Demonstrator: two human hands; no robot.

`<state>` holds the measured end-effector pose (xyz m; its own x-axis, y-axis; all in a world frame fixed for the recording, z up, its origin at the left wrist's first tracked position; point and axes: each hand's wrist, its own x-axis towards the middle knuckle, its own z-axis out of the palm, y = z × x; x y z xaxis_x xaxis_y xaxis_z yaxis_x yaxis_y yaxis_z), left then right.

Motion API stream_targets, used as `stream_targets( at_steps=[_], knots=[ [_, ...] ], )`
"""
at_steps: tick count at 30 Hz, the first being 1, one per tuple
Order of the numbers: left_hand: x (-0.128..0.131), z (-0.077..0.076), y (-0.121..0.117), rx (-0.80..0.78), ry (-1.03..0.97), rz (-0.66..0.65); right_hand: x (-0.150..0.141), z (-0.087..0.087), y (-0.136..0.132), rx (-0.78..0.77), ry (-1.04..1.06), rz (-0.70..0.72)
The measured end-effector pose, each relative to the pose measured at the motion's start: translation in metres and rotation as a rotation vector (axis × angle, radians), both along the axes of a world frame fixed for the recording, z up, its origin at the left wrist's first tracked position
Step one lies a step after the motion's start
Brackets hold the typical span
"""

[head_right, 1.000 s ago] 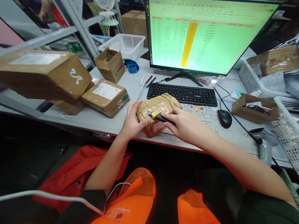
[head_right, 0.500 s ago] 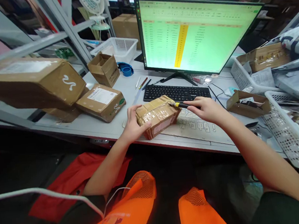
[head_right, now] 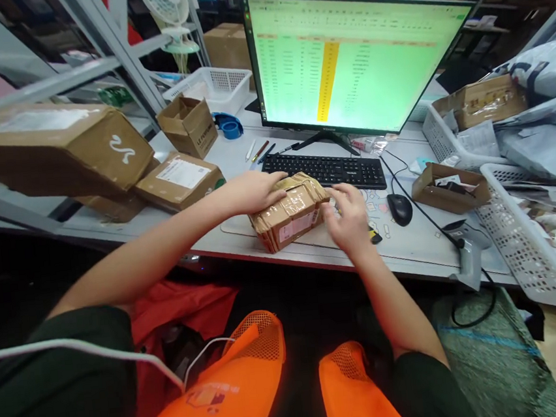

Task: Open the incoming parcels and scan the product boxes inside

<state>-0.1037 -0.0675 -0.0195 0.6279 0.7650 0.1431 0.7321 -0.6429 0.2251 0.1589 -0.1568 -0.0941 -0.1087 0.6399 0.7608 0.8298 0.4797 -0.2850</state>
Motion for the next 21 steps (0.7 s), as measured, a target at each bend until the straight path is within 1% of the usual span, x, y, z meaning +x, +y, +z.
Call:
stream_targets(
  at_steps=[1, 2, 4, 6, 8, 9, 11, 13, 14, 15, 17, 18, 19, 21],
  knots=[
    [0.004, 0.000, -0.004, 0.012, 0.038, -0.016, -0.018, 0.006, -0.001, 0.002, -0.027, 0.074],
    [0.006, -0.001, -0.007, 0.021, 0.076, -0.031, -0.033, 0.009, -0.002, -0.008, -0.068, 0.119],
    [0.008, 0.002, -0.009, 0.017, 0.118, -0.076, -0.054, 0.006, -0.006, -0.038, -0.134, 0.119],
    [0.006, 0.008, -0.001, -0.050, 0.069, -0.128, -0.061, -0.004, -0.012, -0.064, -0.151, 0.090],
    [0.004, 0.018, 0.017, -0.185, -0.036, -0.165, -0.060, -0.012, -0.017, -0.075, -0.152, 0.088],
    [0.004, 0.024, 0.027, -0.269, -0.075, -0.165, -0.057, -0.012, -0.018, -0.080, -0.158, 0.095],
    [0.003, 0.035, 0.046, -0.471, -0.120, -0.112, -0.052, -0.003, -0.016, -0.092, -0.189, 0.125],
    [0.004, 0.045, 0.060, -0.685, -0.140, -0.023, -0.047, 0.018, -0.008, -0.130, -0.255, 0.187],
    [0.004, 0.047, 0.064, -0.763, -0.137, 0.007, -0.045, 0.030, -0.002, -0.156, -0.300, 0.221],
    [0.004, 0.048, 0.066, -0.798, -0.125, 0.019, -0.042, 0.042, 0.003, -0.182, -0.352, 0.252],
    [0.001, 0.043, 0.066, -0.760, -0.092, -0.004, -0.036, 0.059, 0.010, -0.218, -0.456, 0.333],
    [-0.001, 0.036, 0.064, -0.732, -0.099, -0.019, -0.032, 0.062, 0.010, -0.214, -0.484, 0.385],
    [-0.003, 0.028, 0.061, -0.737, -0.129, -0.029, -0.028, 0.062, 0.007, -0.185, -0.483, 0.438],
    [-0.005, 0.007, 0.054, -0.849, -0.223, -0.021, -0.021, 0.053, -0.006, -0.067, -0.404, 0.514]
  ],
)
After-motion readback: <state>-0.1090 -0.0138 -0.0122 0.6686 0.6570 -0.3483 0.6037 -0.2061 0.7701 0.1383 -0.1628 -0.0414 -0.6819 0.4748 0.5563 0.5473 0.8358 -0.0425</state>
